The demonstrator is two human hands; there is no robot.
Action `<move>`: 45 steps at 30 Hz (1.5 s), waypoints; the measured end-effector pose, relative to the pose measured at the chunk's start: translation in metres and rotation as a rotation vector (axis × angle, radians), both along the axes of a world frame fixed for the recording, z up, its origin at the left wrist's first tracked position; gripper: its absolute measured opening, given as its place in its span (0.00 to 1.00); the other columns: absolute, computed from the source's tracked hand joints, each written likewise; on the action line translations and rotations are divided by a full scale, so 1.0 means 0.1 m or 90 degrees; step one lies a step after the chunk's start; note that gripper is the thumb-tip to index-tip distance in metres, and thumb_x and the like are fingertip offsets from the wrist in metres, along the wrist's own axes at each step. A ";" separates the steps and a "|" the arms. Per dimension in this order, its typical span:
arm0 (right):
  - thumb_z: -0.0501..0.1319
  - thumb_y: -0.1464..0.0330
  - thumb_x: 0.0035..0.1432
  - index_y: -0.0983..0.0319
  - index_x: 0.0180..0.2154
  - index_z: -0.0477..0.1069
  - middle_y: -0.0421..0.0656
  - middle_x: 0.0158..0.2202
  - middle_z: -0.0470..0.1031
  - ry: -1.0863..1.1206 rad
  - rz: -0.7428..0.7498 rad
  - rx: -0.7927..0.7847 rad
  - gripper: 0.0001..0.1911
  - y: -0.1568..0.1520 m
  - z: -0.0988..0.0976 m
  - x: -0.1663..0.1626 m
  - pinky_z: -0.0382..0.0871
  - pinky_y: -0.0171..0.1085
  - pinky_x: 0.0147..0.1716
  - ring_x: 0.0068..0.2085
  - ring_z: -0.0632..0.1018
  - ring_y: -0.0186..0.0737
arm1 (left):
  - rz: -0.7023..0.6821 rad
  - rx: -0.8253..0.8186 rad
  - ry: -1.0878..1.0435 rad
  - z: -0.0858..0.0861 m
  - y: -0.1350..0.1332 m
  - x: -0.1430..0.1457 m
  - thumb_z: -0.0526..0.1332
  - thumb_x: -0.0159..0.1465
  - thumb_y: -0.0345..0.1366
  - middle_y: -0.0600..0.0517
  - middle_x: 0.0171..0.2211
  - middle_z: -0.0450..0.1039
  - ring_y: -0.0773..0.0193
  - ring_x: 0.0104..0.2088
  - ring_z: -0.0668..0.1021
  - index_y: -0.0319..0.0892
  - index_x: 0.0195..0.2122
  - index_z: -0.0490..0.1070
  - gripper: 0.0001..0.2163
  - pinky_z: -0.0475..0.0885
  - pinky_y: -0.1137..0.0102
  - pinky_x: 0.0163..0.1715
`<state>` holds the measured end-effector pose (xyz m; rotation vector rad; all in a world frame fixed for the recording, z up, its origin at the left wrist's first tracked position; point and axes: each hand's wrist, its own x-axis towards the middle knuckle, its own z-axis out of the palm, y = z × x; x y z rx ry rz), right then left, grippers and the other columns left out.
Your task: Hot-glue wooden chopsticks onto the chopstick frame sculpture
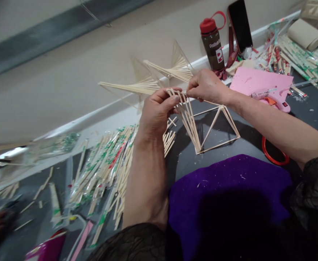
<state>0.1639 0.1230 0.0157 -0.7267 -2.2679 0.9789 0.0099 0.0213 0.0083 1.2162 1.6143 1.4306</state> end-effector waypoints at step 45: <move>0.68 0.71 0.50 0.64 0.28 0.75 0.37 0.20 0.71 0.041 0.009 -0.143 0.04 0.00 0.05 0.06 0.61 0.28 0.19 0.21 0.71 0.27 | -0.305 -0.343 -0.204 -0.62 -0.68 0.13 0.72 0.46 0.34 0.47 0.25 0.79 0.67 0.18 0.77 0.39 0.26 0.77 0.08 0.57 0.78 0.11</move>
